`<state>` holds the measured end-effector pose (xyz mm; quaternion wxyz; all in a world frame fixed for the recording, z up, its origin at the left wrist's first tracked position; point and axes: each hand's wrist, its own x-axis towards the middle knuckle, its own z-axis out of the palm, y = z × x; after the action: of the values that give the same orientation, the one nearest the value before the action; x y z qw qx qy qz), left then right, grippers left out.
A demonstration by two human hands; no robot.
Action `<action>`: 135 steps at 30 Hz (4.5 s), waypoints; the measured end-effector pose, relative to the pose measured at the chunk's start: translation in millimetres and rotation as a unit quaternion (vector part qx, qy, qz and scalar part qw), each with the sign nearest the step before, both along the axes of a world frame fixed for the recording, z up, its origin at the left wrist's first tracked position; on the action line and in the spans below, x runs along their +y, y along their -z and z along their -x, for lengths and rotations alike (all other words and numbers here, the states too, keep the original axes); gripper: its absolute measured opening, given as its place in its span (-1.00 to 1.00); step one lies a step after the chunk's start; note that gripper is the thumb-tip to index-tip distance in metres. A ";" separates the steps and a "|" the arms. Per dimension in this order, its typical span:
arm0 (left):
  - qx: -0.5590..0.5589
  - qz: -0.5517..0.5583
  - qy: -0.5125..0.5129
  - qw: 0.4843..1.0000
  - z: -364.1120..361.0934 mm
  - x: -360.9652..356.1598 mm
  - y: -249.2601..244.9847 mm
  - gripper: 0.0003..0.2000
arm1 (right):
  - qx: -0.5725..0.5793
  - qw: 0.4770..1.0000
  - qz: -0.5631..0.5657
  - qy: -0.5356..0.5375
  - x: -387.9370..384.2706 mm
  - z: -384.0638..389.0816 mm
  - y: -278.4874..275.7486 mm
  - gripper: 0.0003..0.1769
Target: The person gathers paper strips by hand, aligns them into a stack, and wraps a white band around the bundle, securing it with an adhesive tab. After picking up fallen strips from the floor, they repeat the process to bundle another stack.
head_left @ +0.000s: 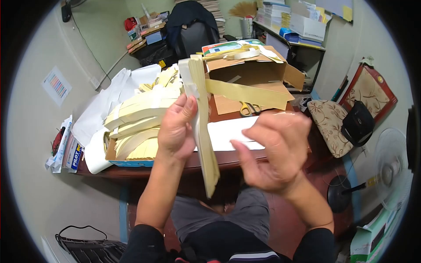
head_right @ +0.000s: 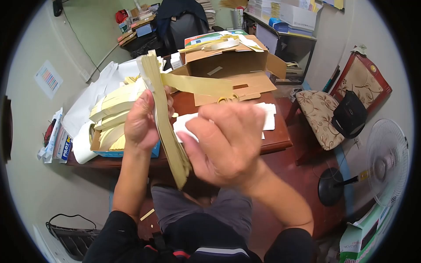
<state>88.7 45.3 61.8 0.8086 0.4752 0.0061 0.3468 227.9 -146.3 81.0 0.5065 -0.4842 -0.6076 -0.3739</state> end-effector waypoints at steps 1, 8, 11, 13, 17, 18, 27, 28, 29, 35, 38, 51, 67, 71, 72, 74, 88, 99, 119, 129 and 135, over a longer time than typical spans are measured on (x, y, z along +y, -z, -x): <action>-0.007 -0.002 0.003 1.000 2.8 -5.9 3.6 -0.56 | 0.059 0.996 0.048 -0.042 -1.0 9.2 14.9 -0.58; -0.086 0.120 0.064 0.987 4.1 -61.9 49.8 -0.53 | 0.472 0.754 0.355 -0.287 -12.3 56.4 92.0 -0.05; -0.078 0.151 0.065 0.983 7.1 -62.2 74.8 -0.55 | 0.413 0.782 0.361 -0.296 -23.0 66.6 112.7 -0.15; -0.034 0.150 0.082 0.985 12.5 -65.3 80.1 -0.48 | 0.472 0.725 0.414 -0.284 -28.1 70.8 119.4 -0.20; -0.009 0.134 0.149 0.980 14.9 -65.7 96.8 -0.47 | 0.532 0.681 0.434 -0.256 -34.6 83.4 147.0 -0.27; -0.010 0.141 0.157 0.977 14.3 -67.5 98.1 -0.47 | 0.502 0.713 0.415 -0.260 -34.2 84.5 156.3 -0.24; 0.239 0.056 0.269 0.931 41.0 -59.8 86.5 -0.60 | 0.556 0.759 0.060 -0.333 -60.7 9.9 144.3 -0.37; 0.274 0.052 0.294 0.914 44.3 -60.8 90.9 -0.62 | 0.510 0.804 0.104 -0.288 -66.5 -4.9 128.3 -0.55; 0.307 0.047 0.320 0.895 47.4 -64.3 96.1 -0.64 | 0.463 0.833 0.161 -0.256 -69.0 -12.2 113.5 -0.69; 0.399 0.029 0.352 0.846 50.2 -90.6 112.2 -0.69 | 0.179 0.789 0.520 -0.273 -54.5 -16.8 88.0 -0.70; 0.397 0.044 0.343 0.850 51.4 -94.3 116.9 -0.72 | 0.162 0.765 0.552 -0.290 -51.5 -15.3 101.3 -0.78; 0.382 0.102 0.313 0.864 56.1 -97.0 117.9 -0.87 | 0.084 0.808 0.493 -0.310 -45.8 -15.6 105.9 -0.85; 0.361 0.120 0.357 0.853 56.4 -89.3 126.6 -0.76 | -0.040 0.852 0.424 -0.303 -61.1 -8.5 131.1 -0.71; 0.360 0.105 0.344 0.861 55.0 -89.7 125.1 -0.77 | 0.027 0.848 0.435 -0.302 -61.9 -7.8 135.7 -0.77; 0.360 0.105 0.342 0.861 54.2 -89.8 122.8 -0.78 | 0.031 0.852 0.430 -0.298 -62.2 -7.2 135.7 -0.79; 0.364 0.102 0.337 0.862 53.3 -91.3 119.4 -0.79 | 0.016 0.870 0.400 -0.289 -63.2 -5.5 135.7 -0.81; 0.390 0.115 0.323 0.855 50.3 -91.0 118.4 -0.78 | -0.134 0.912 0.282 -0.267 -64.0 -1.5 134.8 -0.87; 0.375 -0.496 0.120 0.773 -44.4 -73.2 -15.0 -0.78 | -0.078 0.966 0.237 -0.064 -71.7 -50.9 72.2 -0.85; 0.390 -0.676 -0.018 0.625 -111.0 -96.5 12.0 -0.77 | -0.033 0.992 0.122 0.026 -52.7 -96.5 146.1 -0.97; 0.309 -0.679 -0.107 0.657 -111.5 -97.4 74.8 -0.71 | -0.046 0.987 0.152 0.011 -56.7 -99.9 165.3 -0.92; 0.313 -0.625 -0.089 0.710 -111.1 -94.8 81.7 -0.69 | -0.028 0.988 0.152 0.014 -56.2 -95.2 169.9 -0.89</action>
<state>199.8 -49.5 -19.9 0.2448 0.9504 0.0829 0.1731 323.1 -202.5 -88.9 0.4046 -0.5536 -0.6643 -0.2976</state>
